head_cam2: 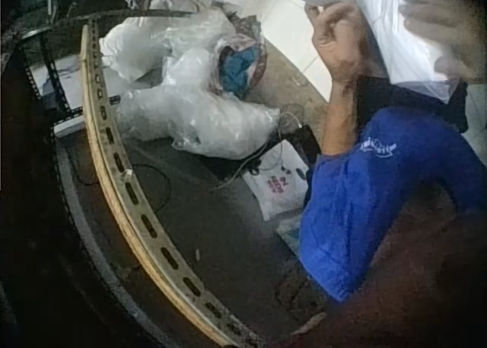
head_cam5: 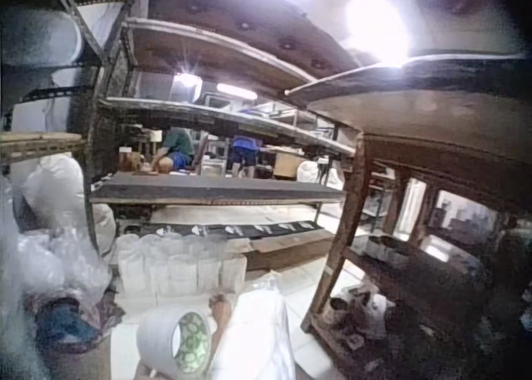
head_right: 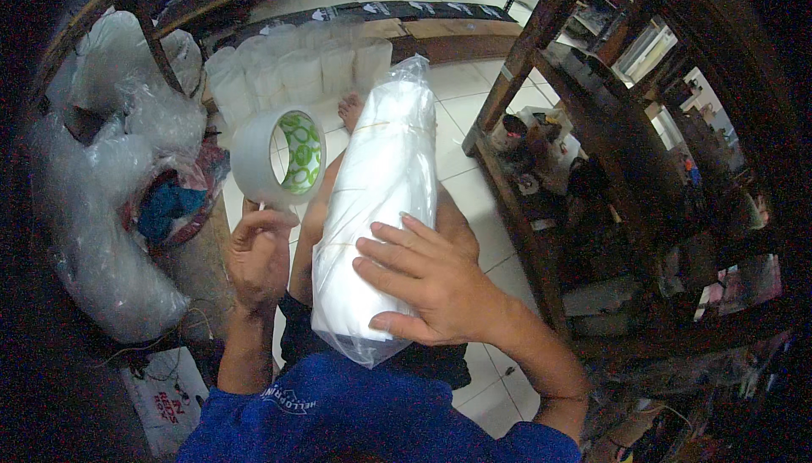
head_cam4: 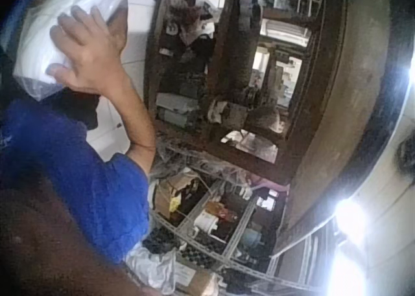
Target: The person sits on the floor and wraps a large white cylindrical bundle with clear packing tape. They repeatedly pull tape from a roll, press it onto the bundle, and smooth it down while rotating the bundle to cover multiple sides.
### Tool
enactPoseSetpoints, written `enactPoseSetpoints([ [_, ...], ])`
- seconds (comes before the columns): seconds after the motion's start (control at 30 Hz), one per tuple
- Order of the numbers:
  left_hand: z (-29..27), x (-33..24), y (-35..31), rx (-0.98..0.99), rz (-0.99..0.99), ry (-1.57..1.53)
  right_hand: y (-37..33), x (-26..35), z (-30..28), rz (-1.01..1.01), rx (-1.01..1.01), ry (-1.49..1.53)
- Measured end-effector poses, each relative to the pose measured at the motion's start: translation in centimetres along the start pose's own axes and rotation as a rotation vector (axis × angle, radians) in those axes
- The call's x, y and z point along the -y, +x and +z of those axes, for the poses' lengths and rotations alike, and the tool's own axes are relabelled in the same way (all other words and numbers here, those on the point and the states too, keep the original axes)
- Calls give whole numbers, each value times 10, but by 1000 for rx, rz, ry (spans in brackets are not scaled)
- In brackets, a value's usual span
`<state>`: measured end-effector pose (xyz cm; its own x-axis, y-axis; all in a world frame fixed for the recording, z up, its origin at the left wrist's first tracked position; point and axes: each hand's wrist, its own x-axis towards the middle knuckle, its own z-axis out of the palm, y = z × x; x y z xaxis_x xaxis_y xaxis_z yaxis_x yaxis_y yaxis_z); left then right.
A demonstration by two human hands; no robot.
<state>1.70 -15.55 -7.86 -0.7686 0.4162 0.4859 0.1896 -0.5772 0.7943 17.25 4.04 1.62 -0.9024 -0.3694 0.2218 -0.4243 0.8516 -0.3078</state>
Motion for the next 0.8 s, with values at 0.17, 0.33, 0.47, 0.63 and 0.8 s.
enactPoseSetpoints([
  [0.17,-1,-7,13,268,159,314,6,0,8,-68,20,27],
  [0.33,4,-19,30,461,73,326,4,-1,7,-76,25,45],
  [0.47,5,-7,34,508,181,324,0,-8,2,-88,-21,186],
  [0.63,15,1,35,426,246,262,-18,-23,-14,16,-146,123],
  [0.8,45,-12,42,446,393,276,-7,-20,-1,-54,-48,84],
])
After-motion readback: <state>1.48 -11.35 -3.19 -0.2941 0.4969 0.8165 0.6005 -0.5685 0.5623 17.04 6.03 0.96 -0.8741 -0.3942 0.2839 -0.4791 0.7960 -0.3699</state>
